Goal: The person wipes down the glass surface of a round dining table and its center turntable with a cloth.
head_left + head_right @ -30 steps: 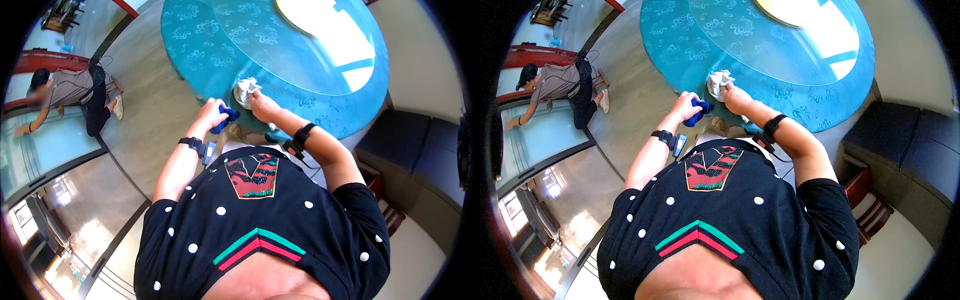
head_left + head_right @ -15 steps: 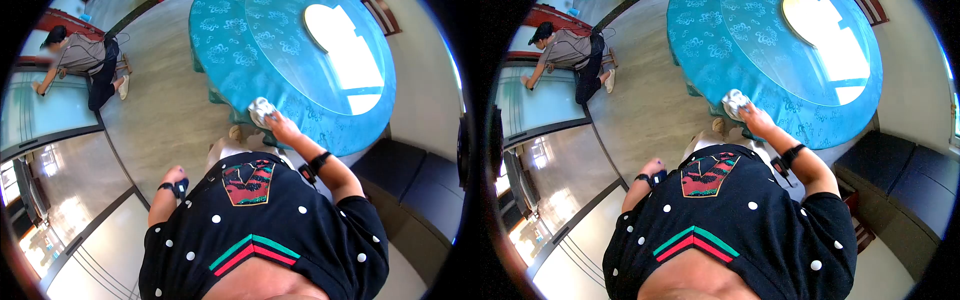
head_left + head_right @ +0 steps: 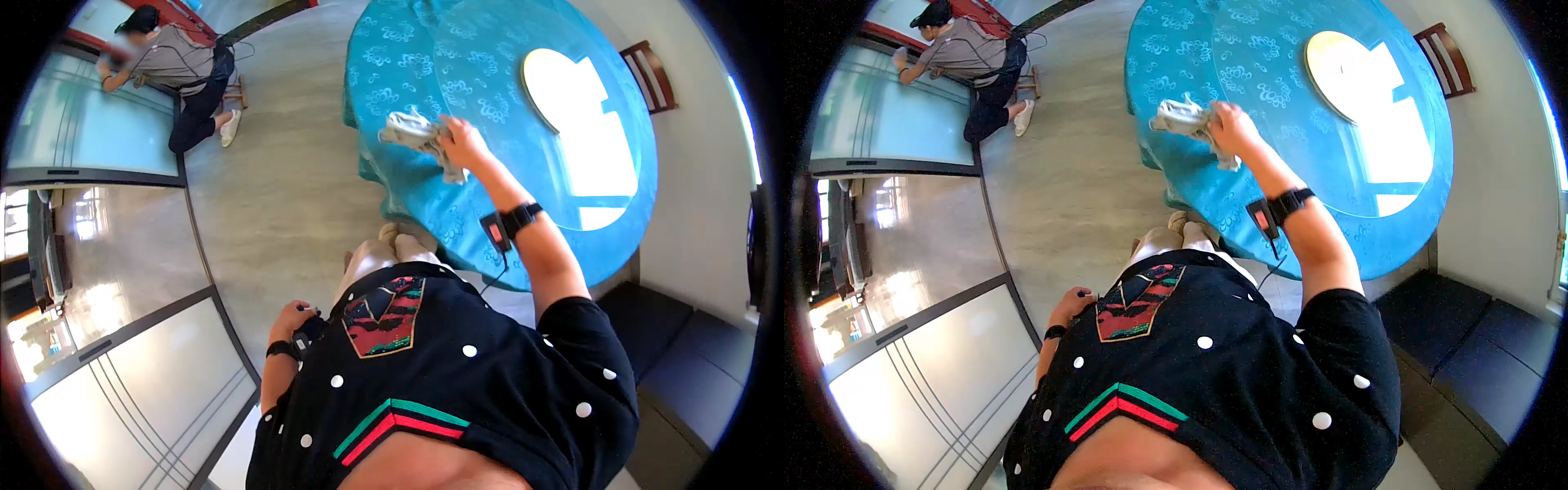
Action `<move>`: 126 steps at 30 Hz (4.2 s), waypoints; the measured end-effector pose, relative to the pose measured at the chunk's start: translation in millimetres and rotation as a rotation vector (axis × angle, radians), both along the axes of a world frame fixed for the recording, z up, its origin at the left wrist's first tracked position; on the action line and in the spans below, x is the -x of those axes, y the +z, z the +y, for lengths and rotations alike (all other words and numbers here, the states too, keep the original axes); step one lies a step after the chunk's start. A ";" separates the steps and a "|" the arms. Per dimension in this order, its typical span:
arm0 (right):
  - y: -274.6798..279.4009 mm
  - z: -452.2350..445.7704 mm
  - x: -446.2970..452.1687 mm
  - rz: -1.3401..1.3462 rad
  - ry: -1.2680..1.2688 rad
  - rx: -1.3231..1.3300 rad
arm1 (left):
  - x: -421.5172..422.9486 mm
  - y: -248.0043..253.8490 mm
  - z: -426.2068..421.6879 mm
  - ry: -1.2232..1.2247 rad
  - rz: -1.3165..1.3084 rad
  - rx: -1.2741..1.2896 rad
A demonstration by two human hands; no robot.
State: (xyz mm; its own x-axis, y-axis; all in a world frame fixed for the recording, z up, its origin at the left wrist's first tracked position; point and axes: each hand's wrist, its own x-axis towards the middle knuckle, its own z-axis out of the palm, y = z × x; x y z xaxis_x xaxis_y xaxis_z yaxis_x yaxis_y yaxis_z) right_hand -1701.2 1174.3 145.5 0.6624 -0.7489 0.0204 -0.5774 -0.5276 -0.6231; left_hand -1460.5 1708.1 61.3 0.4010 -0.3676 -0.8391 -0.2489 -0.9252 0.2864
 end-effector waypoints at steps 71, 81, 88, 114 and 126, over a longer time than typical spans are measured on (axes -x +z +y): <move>-74.4 40.1 31.8 0.806 0.101 0.484 | 57.2 84.9 -56.4 0.870 0.977 0.056; -51.5 117.4 175.1 0.876 -0.276 0.058 | 13.0 89.5 -86.6 0.547 0.564 -0.052; -30.4 148.8 277.5 0.877 -0.746 -0.184 | -46.6 29.0 -81.7 0.426 0.536 0.071; -59.4 202.6 372.4 0.485 -0.651 0.147 | 191.1 59.0 -357.2 -0.909 0.149 0.370; -49.0 145.6 493.3 -0.049 -0.790 0.189 | 364.2 89.9 -333.1 -1.320 -0.373 0.172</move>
